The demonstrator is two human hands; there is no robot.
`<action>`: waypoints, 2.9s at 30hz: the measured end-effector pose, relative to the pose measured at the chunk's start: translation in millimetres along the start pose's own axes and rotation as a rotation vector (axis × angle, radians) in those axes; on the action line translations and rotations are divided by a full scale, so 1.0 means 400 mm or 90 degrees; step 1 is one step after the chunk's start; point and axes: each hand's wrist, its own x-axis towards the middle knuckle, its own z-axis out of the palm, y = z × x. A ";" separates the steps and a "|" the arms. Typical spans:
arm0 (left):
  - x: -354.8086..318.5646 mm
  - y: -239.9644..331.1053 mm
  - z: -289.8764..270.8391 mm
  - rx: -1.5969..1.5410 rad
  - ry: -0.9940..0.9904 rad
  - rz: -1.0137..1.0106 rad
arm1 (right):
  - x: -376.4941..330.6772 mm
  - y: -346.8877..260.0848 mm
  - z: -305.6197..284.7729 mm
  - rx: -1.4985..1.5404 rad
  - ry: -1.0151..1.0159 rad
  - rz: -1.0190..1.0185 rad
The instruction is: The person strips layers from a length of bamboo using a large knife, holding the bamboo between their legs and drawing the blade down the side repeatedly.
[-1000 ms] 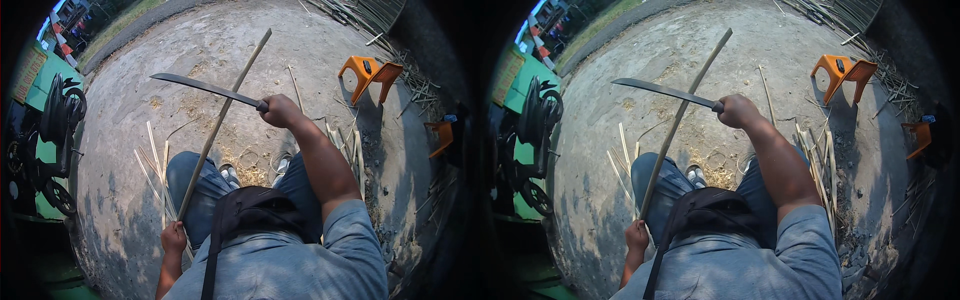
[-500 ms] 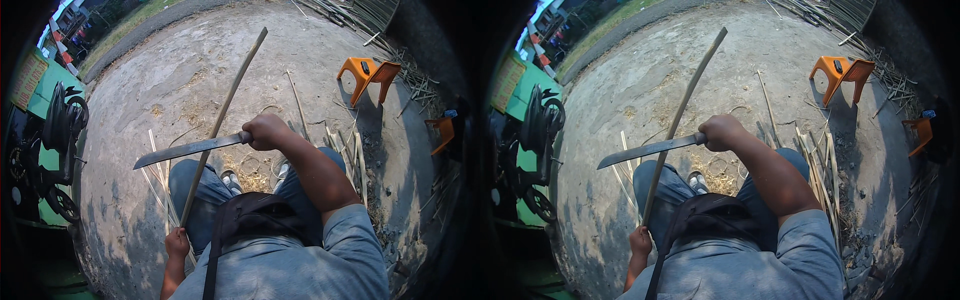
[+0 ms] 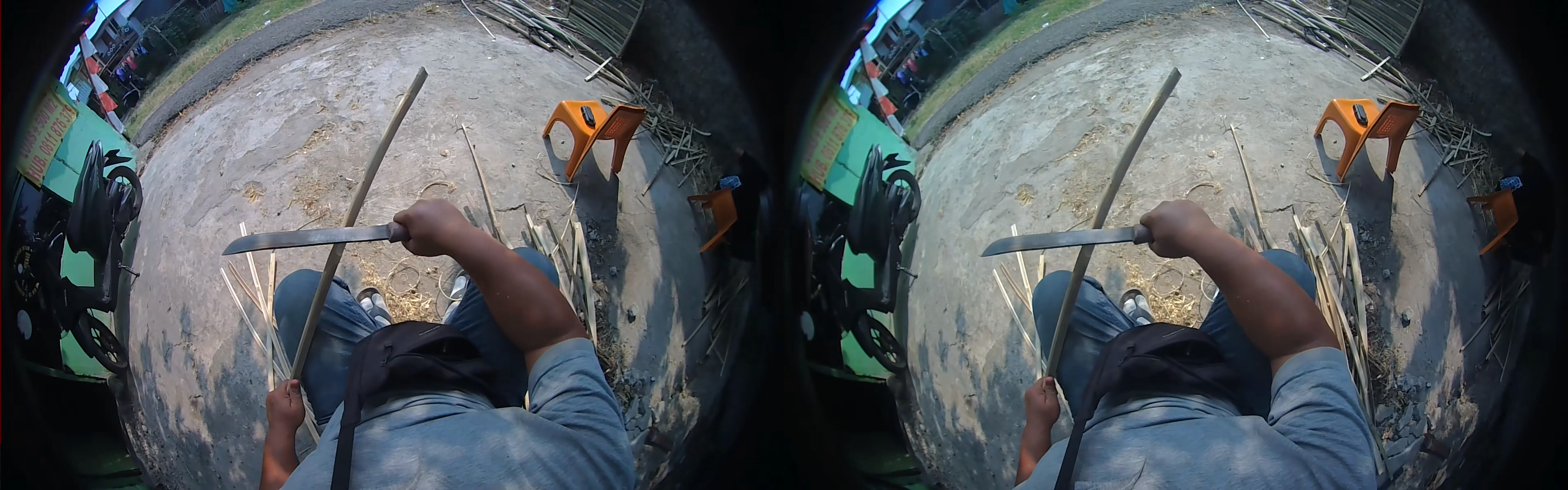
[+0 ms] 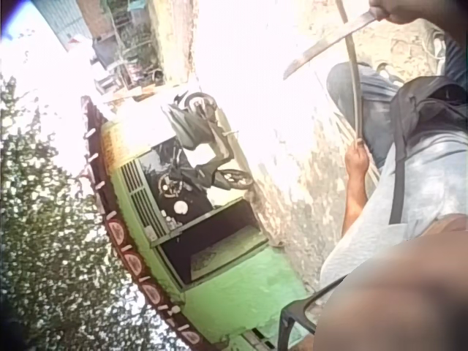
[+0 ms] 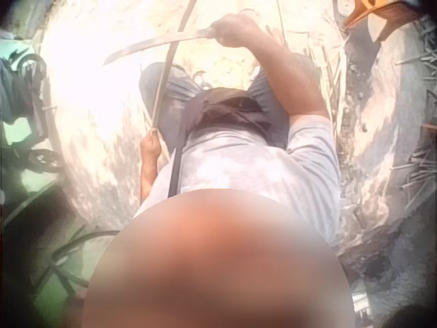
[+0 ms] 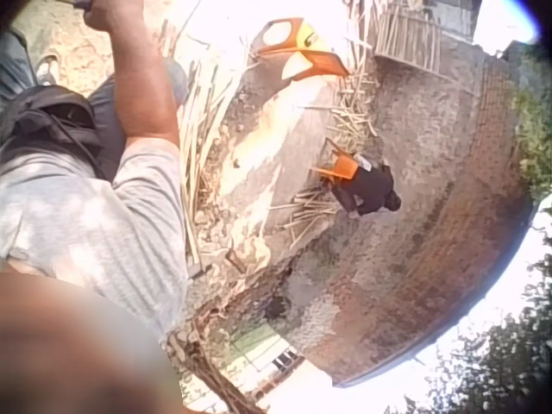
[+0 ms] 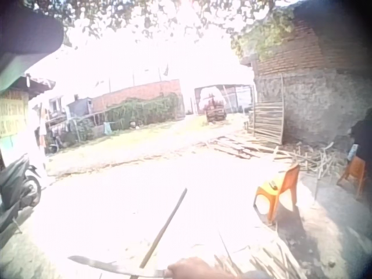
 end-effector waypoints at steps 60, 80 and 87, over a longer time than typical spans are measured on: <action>0.025 -0.016 -0.004 -0.025 -0.018 0.012 | 0.038 0.023 0.045 -0.012 0.010 -0.073; 0.009 0.018 -0.018 0.001 -0.022 0.001 | -0.002 -0.006 0.059 0.008 0.060 -0.137; 0.009 -0.019 -0.004 0.008 -0.013 0.003 | 0.026 -0.037 0.040 -0.018 0.061 -0.051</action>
